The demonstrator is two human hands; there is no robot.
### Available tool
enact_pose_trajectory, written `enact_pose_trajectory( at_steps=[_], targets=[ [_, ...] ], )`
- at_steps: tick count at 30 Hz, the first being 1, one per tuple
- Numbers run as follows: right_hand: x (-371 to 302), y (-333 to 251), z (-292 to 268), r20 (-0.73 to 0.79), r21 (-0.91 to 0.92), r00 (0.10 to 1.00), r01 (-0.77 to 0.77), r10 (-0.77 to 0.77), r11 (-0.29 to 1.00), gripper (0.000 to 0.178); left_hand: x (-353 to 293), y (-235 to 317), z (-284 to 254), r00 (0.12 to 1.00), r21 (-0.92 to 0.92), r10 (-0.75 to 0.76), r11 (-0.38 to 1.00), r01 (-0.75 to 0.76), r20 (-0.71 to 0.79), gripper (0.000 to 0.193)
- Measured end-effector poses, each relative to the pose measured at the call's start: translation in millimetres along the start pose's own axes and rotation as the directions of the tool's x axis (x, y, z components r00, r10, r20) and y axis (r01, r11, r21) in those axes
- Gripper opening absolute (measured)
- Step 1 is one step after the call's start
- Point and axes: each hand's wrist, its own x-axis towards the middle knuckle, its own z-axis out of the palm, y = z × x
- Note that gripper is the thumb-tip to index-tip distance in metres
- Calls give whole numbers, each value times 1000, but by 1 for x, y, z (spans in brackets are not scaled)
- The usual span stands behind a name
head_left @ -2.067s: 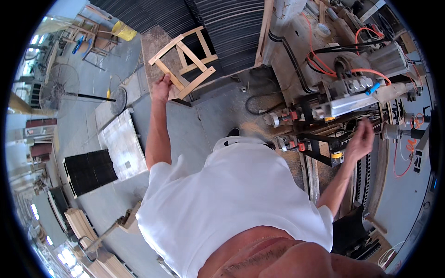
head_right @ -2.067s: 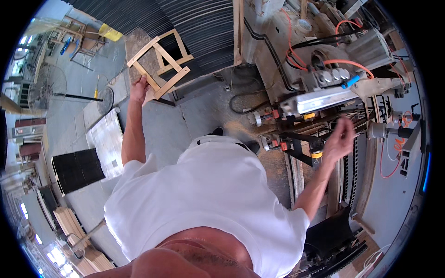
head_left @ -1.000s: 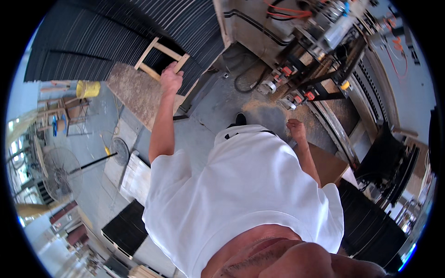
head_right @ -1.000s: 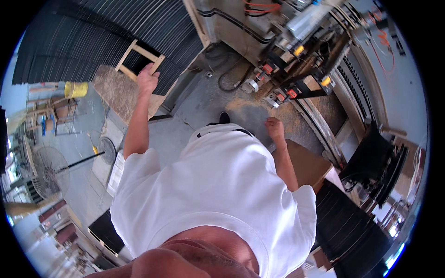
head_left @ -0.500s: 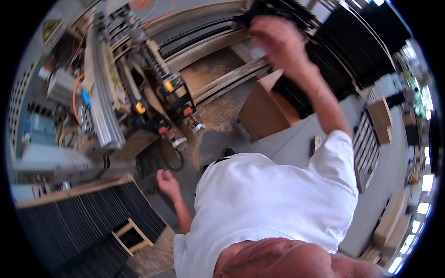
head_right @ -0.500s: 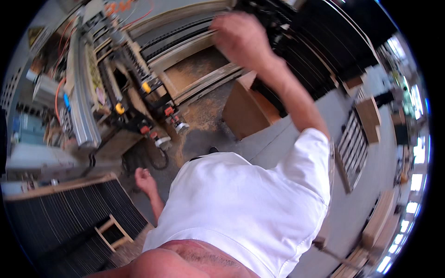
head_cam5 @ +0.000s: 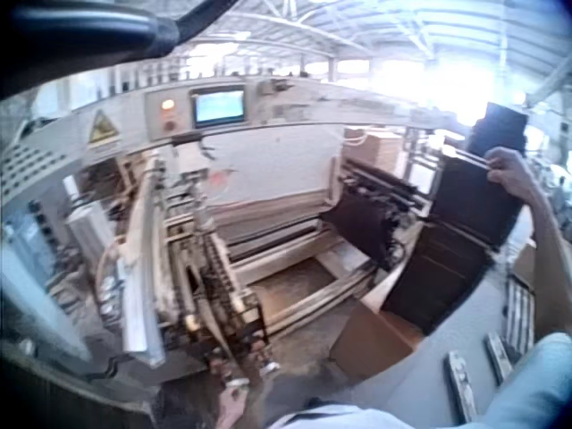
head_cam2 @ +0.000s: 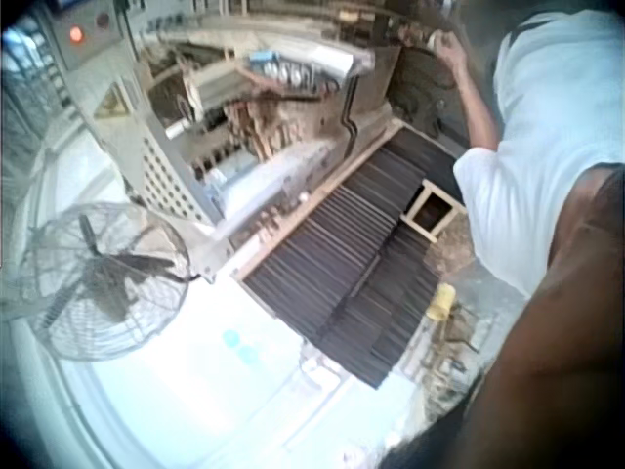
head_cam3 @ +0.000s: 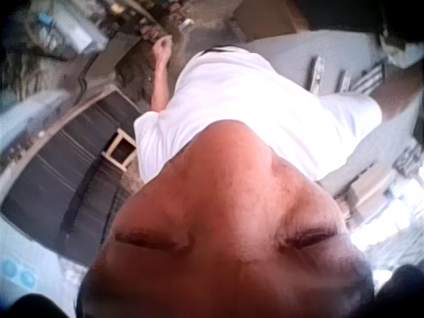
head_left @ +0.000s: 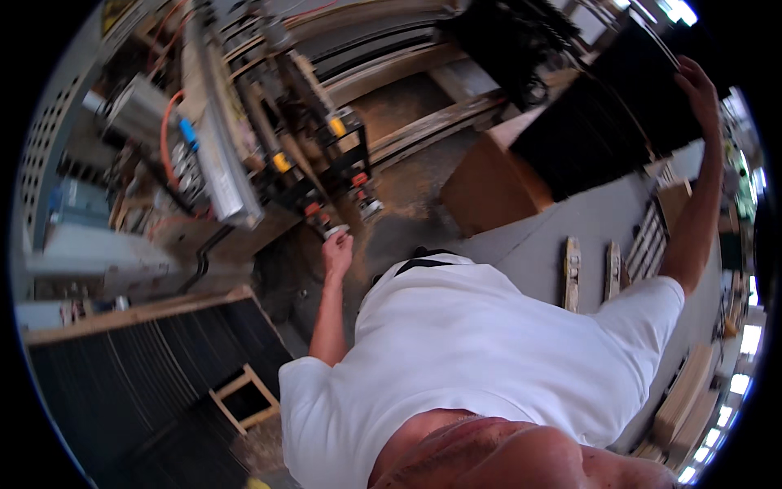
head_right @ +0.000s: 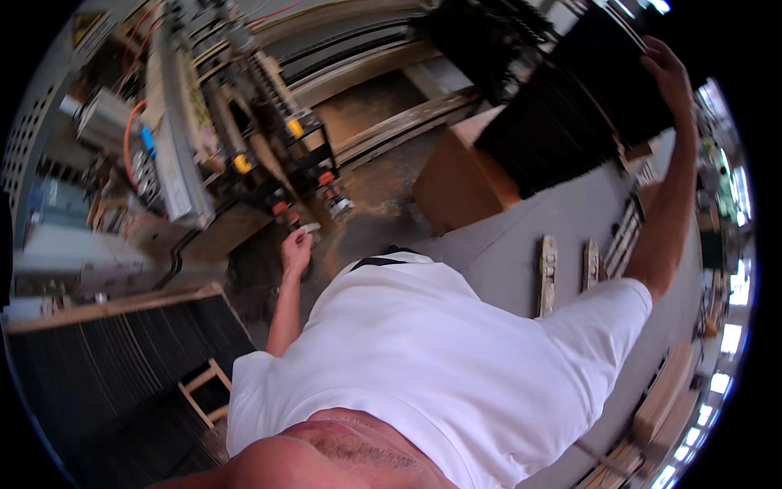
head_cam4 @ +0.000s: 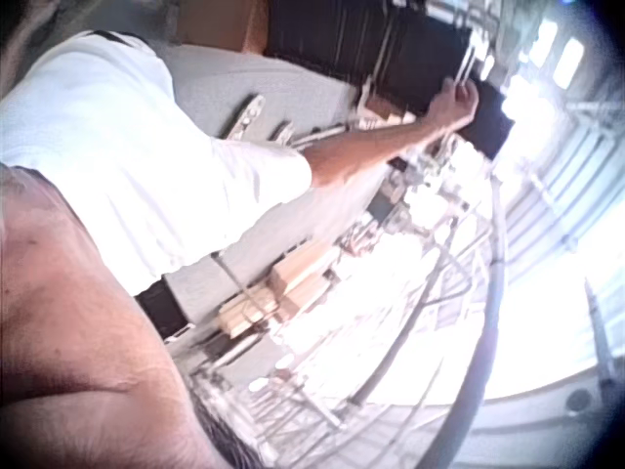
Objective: The person repeatedly picks up small wooden frames from a conveyor belt, places them onto a jig on a machine, and then removes them after a brief pause. The frames are handled one at a time in a continuous loop.
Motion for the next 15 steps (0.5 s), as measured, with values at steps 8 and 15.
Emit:
enact_pose_trajectory(
  at_steps=[8,15],
  targets=[
    [43,-178,115,-81,98,958,284,-277,954,37,-1,11,-34,987,-47,-44,998,38,-156,25],
    [32,-316,287,-109,364,833,541,-542,758,24,81,66,-32,981,-290,-37,957,-21,-191,25]
  ],
)
